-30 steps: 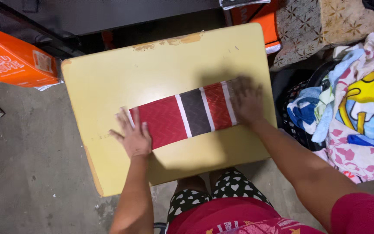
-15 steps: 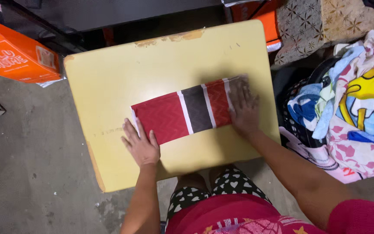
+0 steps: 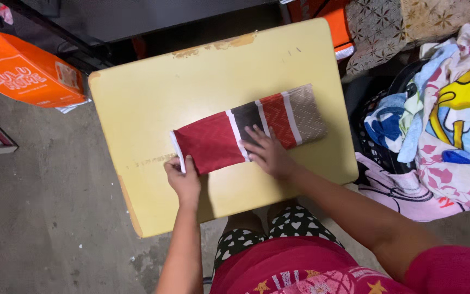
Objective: The person folds a red striped towel on a small table, smooths it, and stacks it on the desk. They then fold a blue SpongeBob-printed towel the same way and stack it, and finally begin folding a pink floral pillowcase.
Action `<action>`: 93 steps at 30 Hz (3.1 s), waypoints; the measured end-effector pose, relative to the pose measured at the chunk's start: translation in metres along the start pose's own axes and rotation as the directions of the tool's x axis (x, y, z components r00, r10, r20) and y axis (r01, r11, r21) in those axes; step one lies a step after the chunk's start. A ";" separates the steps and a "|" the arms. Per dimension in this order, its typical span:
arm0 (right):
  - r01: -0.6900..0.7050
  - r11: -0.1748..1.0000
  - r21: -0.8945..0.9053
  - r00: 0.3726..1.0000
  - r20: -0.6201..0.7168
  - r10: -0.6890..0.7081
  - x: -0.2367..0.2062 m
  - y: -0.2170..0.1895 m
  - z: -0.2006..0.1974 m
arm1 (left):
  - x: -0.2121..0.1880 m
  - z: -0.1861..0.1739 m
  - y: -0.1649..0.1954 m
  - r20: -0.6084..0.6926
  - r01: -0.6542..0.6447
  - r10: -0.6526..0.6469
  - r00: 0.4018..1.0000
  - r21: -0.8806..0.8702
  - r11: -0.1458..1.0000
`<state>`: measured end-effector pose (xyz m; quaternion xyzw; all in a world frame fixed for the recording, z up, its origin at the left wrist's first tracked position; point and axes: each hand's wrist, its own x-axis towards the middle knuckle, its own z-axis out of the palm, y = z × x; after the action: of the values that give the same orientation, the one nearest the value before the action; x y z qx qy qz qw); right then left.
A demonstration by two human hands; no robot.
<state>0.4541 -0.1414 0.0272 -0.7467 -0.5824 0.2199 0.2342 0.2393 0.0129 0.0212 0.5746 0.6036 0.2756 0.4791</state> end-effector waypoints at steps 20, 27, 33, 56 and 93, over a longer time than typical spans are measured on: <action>-0.299 0.265 0.917 0.919 0.202 0.338 -0.014 0.098 -0.093 | -0.156 0.202 0.081 0.829 -0.575 0.146 0.540 0.237 0.783; -0.183 0.421 0.888 0.962 0.074 0.261 -0.017 0.135 -0.099 | -0.101 0.215 0.046 0.389 -0.265 0.063 0.919 0.492 0.829; -0.225 0.489 0.843 0.946 0.067 0.318 -0.026 0.149 -0.071 | -0.102 0.214 0.036 0.390 -0.349 0.113 0.914 0.615 0.707; -0.516 0.835 0.190 0.815 -0.191 0.547 -0.036 0.109 -0.097 | -0.086 0.206 0.083 0.380 -0.626 0.499 0.779 0.518 0.583; -0.440 0.374 0.817 0.856 0.255 0.450 -0.022 0.094 -0.119 | -0.170 0.178 0.102 0.789 0.894 -0.437 0.432 -0.440 0.089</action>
<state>0.5927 -0.1936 0.0655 -0.6612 -0.1733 0.5273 0.5047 0.4219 -0.1699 0.0866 -0.0497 0.4488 0.1156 0.8847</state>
